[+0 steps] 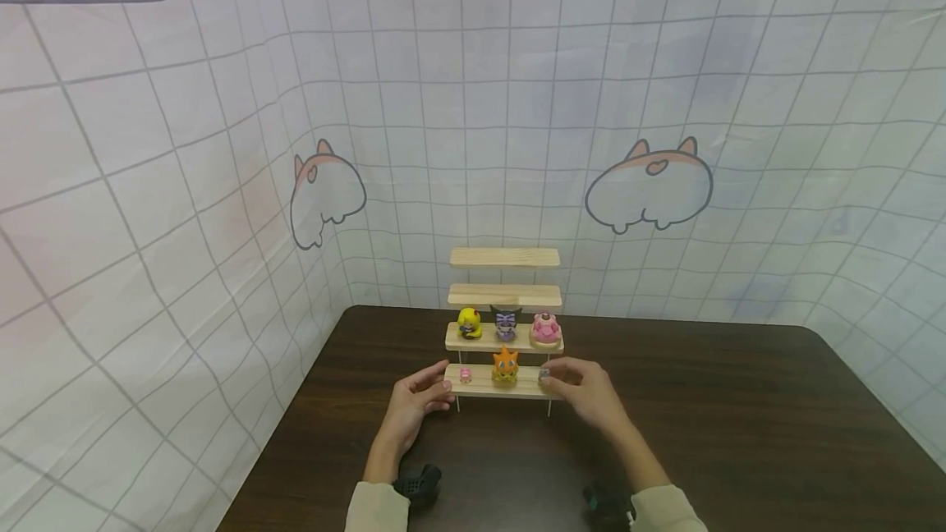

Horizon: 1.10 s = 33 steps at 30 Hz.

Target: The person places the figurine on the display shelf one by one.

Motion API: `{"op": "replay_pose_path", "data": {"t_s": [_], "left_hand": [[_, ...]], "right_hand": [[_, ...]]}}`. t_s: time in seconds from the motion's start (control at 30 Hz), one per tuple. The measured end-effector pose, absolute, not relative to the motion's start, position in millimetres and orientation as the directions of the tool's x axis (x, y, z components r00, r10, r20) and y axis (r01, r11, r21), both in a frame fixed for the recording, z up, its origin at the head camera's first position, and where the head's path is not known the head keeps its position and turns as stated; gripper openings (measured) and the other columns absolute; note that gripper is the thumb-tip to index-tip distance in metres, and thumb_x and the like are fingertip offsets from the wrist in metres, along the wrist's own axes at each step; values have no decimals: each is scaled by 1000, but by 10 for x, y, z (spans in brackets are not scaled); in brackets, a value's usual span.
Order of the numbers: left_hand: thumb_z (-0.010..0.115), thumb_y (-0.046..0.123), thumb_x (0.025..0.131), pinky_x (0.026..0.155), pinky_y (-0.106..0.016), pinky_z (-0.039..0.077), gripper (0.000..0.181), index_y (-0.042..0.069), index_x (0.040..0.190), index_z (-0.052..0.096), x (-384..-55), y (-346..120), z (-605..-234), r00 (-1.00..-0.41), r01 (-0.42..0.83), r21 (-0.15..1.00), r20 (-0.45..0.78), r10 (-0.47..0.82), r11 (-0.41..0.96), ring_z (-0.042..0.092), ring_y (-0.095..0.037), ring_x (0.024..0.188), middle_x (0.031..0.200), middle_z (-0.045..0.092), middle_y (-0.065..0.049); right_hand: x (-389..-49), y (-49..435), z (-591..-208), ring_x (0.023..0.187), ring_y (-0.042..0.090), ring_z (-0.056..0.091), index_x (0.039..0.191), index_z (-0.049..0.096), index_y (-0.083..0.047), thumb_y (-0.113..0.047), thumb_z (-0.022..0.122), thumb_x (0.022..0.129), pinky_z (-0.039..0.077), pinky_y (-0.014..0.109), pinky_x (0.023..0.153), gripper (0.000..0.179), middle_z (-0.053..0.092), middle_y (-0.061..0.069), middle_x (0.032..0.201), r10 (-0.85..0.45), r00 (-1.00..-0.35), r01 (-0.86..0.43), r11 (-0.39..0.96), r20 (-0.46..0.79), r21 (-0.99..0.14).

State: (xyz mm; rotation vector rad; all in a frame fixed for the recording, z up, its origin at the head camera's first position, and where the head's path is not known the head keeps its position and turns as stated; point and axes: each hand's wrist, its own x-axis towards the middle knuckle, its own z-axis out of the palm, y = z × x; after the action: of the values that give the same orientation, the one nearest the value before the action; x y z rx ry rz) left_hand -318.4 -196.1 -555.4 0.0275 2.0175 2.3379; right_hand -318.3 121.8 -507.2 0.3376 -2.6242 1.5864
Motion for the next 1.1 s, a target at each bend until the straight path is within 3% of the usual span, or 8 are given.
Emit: {"op": "replay_pose_path", "data": {"t_s": [0.57,1.1], "left_hand": [[73,9,94,74,-27,62,52,2,144,57,-3174,-1959,-5548,-999,-30,990,-24,49,-138,73,-15,82,106,70,-5],[73,8,94,73,-27,61,52,1,144,57,-3175,-1962,-5558,-999,-30,989,-23,49,-145,73,-15,82,106,70,-4]], "right_hand": [[-3165,1189,-5068,77,15,56,110,76,-13,-20,77,92,46,26,61,19,74,3,97,-113,-983,-182,483,146,-856],[-3171,1192,-5050,76,16,57,111,76,-13,-19,78,91,48,26,62,21,72,2,94,-130,-981,-191,482,146,-855]]}}
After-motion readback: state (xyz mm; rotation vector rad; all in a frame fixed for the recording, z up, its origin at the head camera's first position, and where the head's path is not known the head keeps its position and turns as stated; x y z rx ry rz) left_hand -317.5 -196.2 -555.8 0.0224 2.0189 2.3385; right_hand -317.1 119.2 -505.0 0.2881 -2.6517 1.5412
